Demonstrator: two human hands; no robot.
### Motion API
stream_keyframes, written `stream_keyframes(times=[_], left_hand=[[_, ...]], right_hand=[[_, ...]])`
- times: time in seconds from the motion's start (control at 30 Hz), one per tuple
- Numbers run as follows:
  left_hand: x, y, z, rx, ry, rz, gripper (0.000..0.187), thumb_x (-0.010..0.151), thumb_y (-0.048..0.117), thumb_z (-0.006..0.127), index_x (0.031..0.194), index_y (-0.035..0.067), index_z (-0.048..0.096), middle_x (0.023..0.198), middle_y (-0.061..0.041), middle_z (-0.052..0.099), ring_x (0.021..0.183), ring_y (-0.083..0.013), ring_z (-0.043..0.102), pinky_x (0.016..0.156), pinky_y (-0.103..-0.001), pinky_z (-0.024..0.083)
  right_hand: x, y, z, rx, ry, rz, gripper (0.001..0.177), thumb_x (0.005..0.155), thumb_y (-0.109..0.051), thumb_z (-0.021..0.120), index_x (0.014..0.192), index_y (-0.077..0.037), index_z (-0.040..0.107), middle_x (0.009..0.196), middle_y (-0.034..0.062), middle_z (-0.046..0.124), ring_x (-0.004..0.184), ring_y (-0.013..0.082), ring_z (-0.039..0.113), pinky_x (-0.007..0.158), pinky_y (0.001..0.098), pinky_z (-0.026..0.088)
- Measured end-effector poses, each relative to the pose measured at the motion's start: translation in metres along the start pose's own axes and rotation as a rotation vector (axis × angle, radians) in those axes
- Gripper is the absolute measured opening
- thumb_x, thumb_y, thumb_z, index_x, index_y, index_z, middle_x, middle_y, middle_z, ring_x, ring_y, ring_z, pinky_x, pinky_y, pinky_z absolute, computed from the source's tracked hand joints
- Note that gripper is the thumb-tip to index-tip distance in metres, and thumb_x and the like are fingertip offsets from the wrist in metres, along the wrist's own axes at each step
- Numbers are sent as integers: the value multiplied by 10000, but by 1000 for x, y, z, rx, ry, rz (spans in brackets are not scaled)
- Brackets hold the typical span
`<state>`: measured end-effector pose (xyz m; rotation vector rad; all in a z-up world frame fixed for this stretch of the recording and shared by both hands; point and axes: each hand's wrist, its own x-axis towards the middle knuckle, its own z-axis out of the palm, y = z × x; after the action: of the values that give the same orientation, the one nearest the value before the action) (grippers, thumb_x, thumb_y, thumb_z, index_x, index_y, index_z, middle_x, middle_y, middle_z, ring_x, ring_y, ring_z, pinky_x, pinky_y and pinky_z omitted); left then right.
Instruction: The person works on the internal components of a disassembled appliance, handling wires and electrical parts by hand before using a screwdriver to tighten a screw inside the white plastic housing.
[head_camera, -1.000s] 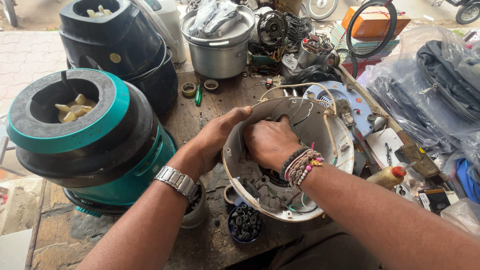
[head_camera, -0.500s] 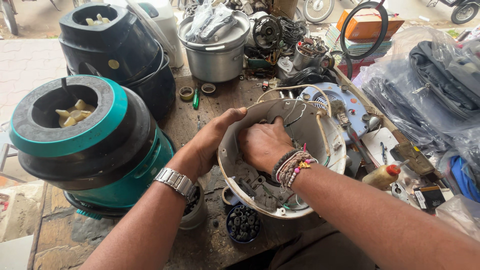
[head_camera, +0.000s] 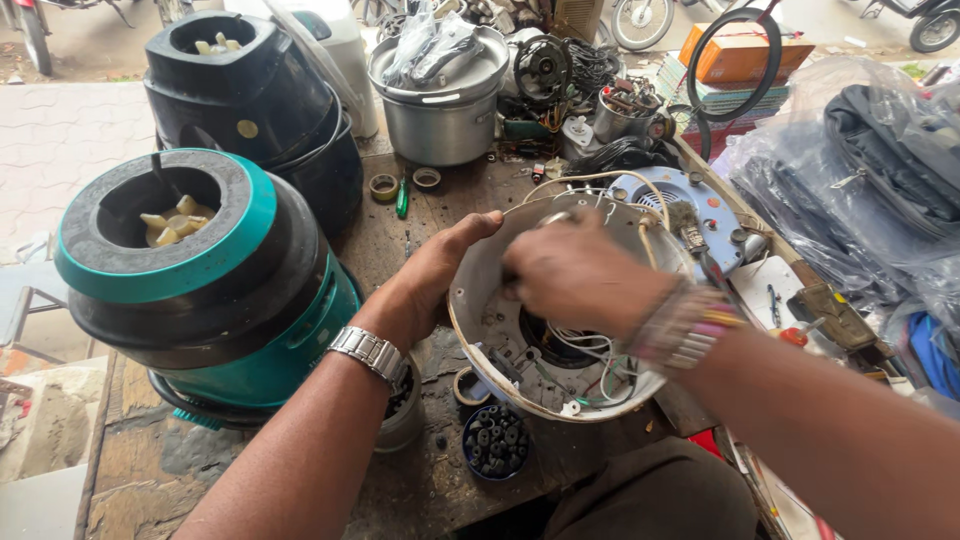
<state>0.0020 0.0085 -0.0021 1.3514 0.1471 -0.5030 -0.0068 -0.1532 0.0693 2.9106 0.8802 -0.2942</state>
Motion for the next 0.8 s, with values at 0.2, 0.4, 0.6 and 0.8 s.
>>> stream_keyframes(times=[0.2,0.4,0.6,0.8], left_hand=[[1,2,1,-79,-43,-4,712,857,552,574,1356,44,593,1235,-210,710,1021,-292,729,851,-416,603],[-2,2,2,-93,-74,16,759,842,537,613,1385,7,579,1264,-233,694,1046,-320,721,873,-441,595],[3,-2,2,74,50,23,813,891,563,577,1468,0,472,1344,-315,562,1146,-388,660,919,-459,583],[4,-1,3,-43,7,24,803,868,520,592,1426,-51,505,1360,-361,612,1149,-426,702,884,-463,610]], right_hand=[[-113,66,-28,503,812,139,216,912,-174,728,1078,-40,765,959,117,775,799,194,743,710,312,562],[-129,161,107,447,424,604,453,839,-352,780,1191,-71,726,1027,180,765,950,326,749,873,437,558],[-147,151,182,177,232,653,515,799,-414,804,1202,-122,674,1085,160,703,981,336,713,880,451,563],[-129,120,176,320,377,459,334,821,-241,772,1135,-140,718,1000,137,736,977,345,706,884,459,549]])
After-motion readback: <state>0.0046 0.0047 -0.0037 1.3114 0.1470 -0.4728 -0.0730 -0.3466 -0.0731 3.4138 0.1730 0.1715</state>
